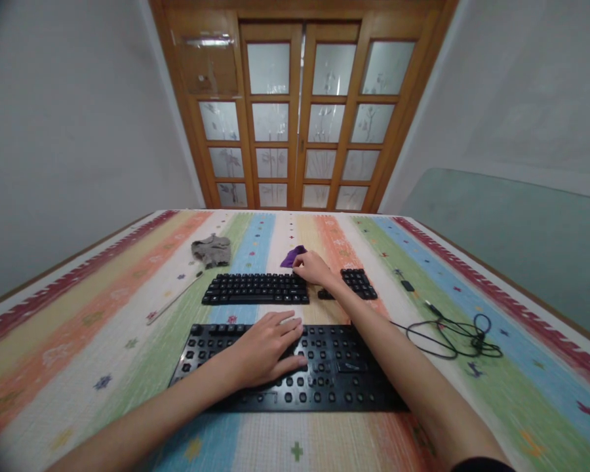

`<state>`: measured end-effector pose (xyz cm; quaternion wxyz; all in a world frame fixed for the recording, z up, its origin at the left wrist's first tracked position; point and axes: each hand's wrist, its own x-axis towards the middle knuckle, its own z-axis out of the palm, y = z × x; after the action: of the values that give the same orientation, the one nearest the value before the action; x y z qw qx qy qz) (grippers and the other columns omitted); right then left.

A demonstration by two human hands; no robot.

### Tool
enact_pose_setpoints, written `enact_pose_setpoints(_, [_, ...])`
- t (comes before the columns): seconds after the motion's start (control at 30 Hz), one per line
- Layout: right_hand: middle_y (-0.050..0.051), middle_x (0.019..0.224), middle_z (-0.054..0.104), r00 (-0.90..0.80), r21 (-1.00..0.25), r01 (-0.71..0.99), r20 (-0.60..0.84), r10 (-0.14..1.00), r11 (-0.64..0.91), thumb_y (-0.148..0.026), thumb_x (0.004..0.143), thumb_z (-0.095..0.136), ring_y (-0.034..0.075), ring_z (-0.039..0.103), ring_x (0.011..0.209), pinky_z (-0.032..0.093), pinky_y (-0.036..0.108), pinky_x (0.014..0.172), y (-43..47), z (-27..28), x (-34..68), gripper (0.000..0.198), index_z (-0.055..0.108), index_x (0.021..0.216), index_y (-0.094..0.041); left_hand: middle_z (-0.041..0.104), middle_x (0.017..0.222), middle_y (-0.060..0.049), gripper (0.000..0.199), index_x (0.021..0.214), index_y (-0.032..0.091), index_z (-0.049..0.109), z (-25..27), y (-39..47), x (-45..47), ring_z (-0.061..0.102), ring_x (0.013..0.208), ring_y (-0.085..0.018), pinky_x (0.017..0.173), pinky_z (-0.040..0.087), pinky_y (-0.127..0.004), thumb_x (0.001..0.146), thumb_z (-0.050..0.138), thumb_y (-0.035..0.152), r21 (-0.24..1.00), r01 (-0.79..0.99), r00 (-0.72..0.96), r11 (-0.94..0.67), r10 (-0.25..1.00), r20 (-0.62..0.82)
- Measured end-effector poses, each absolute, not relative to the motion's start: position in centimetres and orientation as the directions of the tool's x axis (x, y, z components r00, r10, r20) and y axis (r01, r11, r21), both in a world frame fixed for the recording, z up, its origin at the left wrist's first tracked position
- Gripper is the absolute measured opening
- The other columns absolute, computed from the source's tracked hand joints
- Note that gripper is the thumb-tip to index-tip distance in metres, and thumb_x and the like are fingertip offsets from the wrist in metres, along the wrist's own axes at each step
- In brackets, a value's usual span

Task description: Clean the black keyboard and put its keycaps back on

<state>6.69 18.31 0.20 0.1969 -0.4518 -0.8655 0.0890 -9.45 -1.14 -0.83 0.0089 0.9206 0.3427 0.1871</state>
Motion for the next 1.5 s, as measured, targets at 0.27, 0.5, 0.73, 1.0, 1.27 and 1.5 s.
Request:
enact_pose_setpoints(0.27, [0.008,0.089,0.075,-0.529,-0.340,0.737,0.247,0.812,0.584,-0.009,0.079,0.065,0.019,0.064,0.081,0.046,0.026,0.076,18.7,-0.3,6.1,0.012,0.075,0.082,-0.015,0.066,0.125,-0.016,0.046,0.120,0.010,0.060,-0.5,-1.2,-9.4,0.054,0.127,-0.034,0.106,0.043,-0.045,0.097,0.058,0.050,0.173,0.641,0.684,-0.748,0.659,0.314])
enact_pose_setpoints(0.5, [0.008,0.087,0.072,-0.523,-0.356,0.724,0.276,0.807,0.591,-0.002,0.076,0.061,0.020,0.061,0.088,0.045,0.028,0.080,18.4,-0.1,5.2,0.016,0.070,0.081,-0.014,0.066,0.126,-0.012,0.037,0.118,0.015,0.061,-0.5,-1.1,-9.5,0.054,0.126,-0.032,0.104,0.045,-0.046,0.099,0.055,0.046,0.195,0.656,0.669,-0.729,0.681,0.298])
enact_pose_setpoints(0.73, [0.008,0.092,0.070,-0.531,-0.423,0.655,0.332,0.780,0.626,-0.007,0.079,0.063,0.020,0.059,0.090,0.045,0.032,0.084,15.8,2.0,6.1,0.012,0.066,0.087,-0.014,0.067,0.125,-0.010,0.034,0.118,0.017,0.061,-0.5,-1.0,-9.7,0.054,0.127,-0.030,0.105,0.044,-0.045,0.099,0.056,0.045,0.171,0.657,0.679,-0.734,0.675,0.289])
enact_pose_setpoints(1.0, [0.003,0.084,0.069,-0.601,-0.580,0.519,0.275,0.751,0.628,-0.015,0.080,0.066,0.014,0.061,0.071,0.048,0.026,0.067,9.7,2.0,10.1,0.007,0.065,0.087,-0.015,0.063,0.128,-0.019,0.046,0.120,0.009,0.061,-0.6,-1.2,-9.2,0.049,0.131,-0.037,0.108,0.040,-0.051,0.095,0.062,0.047,0.138,0.649,0.698,-0.748,0.658,0.284])
enact_pose_setpoints(1.27, [0.003,0.087,0.068,-0.623,-0.743,0.448,0.139,0.770,0.497,-0.019,0.081,0.064,0.016,0.063,0.077,0.050,0.030,0.072,5.6,1.5,12.8,0.009,0.062,0.089,-0.017,0.063,0.129,-0.013,0.041,0.128,0.017,0.057,0.4,-0.2,-10.5,0.052,0.128,-0.030,0.104,0.045,-0.045,0.100,0.053,0.047,0.199,0.650,0.677,-0.733,0.678,0.285])
enact_pose_setpoints(1.5, [0.002,0.085,0.066,-0.611,-0.730,0.460,0.152,0.777,0.505,-0.015,0.081,0.063,0.015,0.060,0.075,0.049,0.029,0.071,4.7,0.5,12.8,0.008,0.060,0.088,-0.018,0.062,0.132,-0.011,0.039,0.132,0.020,0.054,0.2,-0.2,-9.9,0.050,0.130,-0.030,0.106,0.043,-0.047,0.099,0.056,0.040,0.233,0.631,0.681,-0.740,0.672,0.290])
